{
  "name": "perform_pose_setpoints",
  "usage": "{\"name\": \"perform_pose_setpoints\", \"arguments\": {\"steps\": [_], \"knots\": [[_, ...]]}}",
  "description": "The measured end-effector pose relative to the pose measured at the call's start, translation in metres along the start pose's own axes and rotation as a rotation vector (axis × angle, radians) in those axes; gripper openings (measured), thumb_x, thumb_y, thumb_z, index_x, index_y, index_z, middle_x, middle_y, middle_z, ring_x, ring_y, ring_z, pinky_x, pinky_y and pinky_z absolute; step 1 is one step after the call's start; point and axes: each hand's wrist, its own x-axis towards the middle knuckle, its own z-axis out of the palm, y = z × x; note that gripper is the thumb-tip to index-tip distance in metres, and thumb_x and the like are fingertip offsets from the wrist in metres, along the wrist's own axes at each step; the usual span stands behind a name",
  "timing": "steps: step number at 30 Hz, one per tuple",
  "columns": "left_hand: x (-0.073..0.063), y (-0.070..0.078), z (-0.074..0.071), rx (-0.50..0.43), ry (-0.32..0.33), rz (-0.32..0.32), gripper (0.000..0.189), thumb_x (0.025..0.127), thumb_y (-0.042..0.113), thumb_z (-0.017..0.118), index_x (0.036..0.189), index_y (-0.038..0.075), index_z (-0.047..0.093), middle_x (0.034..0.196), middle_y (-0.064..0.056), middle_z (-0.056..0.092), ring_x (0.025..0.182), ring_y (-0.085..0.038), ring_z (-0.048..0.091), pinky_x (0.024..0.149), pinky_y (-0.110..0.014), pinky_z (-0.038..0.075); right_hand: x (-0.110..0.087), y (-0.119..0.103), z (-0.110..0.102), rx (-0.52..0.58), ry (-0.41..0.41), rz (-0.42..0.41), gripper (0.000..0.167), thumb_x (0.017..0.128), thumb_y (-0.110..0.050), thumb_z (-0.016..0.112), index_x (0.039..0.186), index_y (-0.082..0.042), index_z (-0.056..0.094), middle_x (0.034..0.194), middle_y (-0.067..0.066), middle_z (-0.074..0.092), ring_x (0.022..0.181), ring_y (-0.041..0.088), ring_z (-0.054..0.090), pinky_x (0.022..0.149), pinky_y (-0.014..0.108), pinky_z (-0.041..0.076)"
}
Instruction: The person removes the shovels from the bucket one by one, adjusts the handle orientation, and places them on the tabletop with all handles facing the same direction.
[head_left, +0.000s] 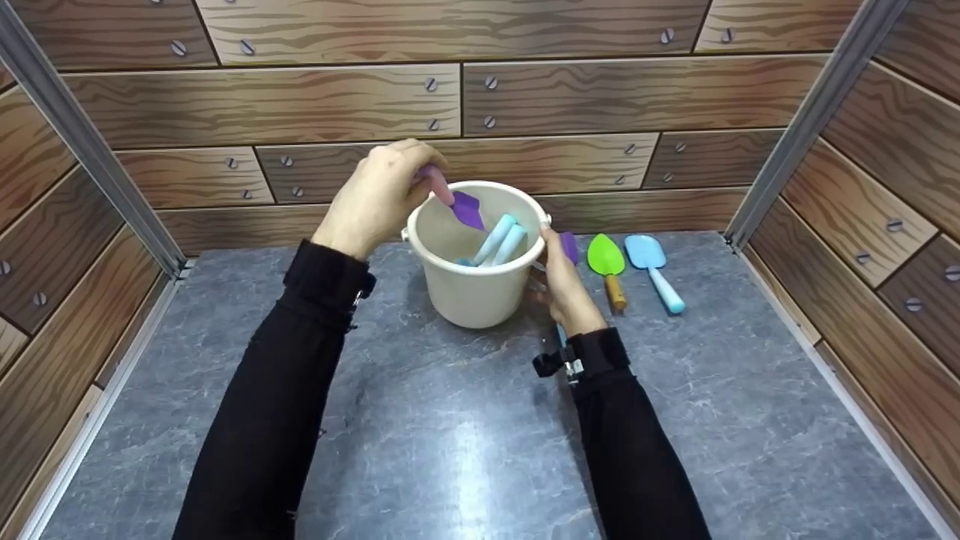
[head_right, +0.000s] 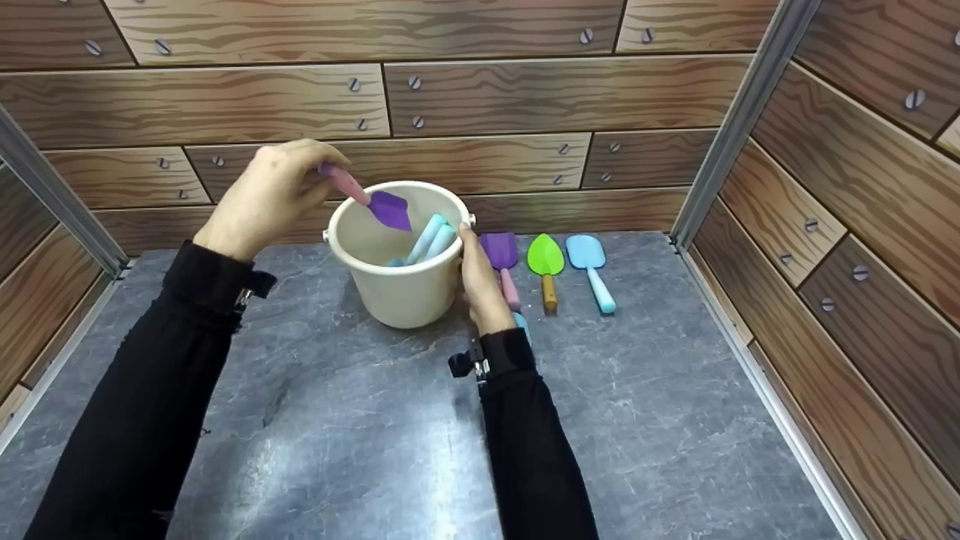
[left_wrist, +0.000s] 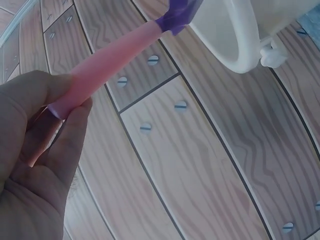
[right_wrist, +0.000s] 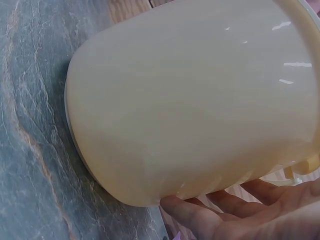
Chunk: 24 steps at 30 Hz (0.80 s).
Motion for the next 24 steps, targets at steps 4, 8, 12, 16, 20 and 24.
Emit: {"name": "perform_pose_setpoints", "arguments": {"steps": [4,8,12,16,20,24], "knots": [[-0.007,-0.003,-0.001,-0.008,0.069,0.008,0.019,0.115,0.003,0.071,0.131,-0.001,0.08,0.122,-0.013,0.085,0.129,-0.033,0.08,0.117,-0.048,0.063,0.0,0.0,0.001,0.004,-0.007,-0.002,0.082,0.119,-0.067,0.034,0.187,-0.021,0.032,0.194,0.017,0.031,0.181,0.046,0.026,0.146,0.072,0.025],[-0.013,-0.007,-0.001,-0.006,0.166,0.027,0.019,0.113,-0.001,0.072,0.131,-0.003,0.08,0.127,-0.016,0.085,0.132,-0.034,0.08,0.12,-0.046,0.062,0.0,0.0,0.0,0.006,-0.005,-0.001,0.082,0.119,-0.067,0.033,0.187,-0.02,0.033,0.193,0.019,0.032,0.182,0.046,0.026,0.147,0.072,0.024],[-0.019,-0.01,0.001,0.023,0.242,0.006,0.023,0.112,-0.004,0.071,0.133,-0.003,0.08,0.136,-0.017,0.084,0.136,-0.035,0.078,0.122,-0.045,0.062,0.0,-0.001,0.0,0.008,0.003,-0.003,0.081,0.119,-0.066,0.033,0.186,-0.019,0.034,0.193,0.018,0.033,0.181,0.046,0.028,0.145,0.072,0.026],[-0.025,-0.013,0.003,0.038,0.302,-0.01,0.026,0.111,-0.005,0.072,0.135,-0.003,0.08,0.141,-0.017,0.084,0.14,-0.037,0.077,0.126,-0.045,0.06,0.001,-0.001,0.0,0.01,0.007,-0.007,0.081,0.119,-0.064,0.032,0.186,-0.019,0.034,0.194,0.017,0.031,0.18,0.047,0.029,0.144,0.074,0.026],[-0.033,-0.02,0.006,0.051,0.365,-0.02,0.024,0.112,-0.001,0.074,0.134,-0.002,0.081,0.138,-0.018,0.084,0.137,-0.038,0.078,0.126,-0.045,0.06,0.001,-0.001,0.0,0.003,0.004,-0.007,0.081,0.119,-0.066,0.032,0.187,-0.02,0.032,0.195,0.017,0.03,0.181,0.046,0.028,0.145,0.074,0.025],[-0.041,-0.028,0.012,0.068,0.418,-0.059,0.022,0.11,0.002,0.078,0.132,-0.002,0.083,0.137,-0.02,0.084,0.135,-0.04,0.079,0.125,-0.047,0.061,0.0,0.0,-0.001,-0.008,-0.002,-0.007,0.082,0.119,-0.067,0.032,0.188,-0.022,0.03,0.195,0.017,0.03,0.182,0.046,0.027,0.146,0.074,0.023]]}}
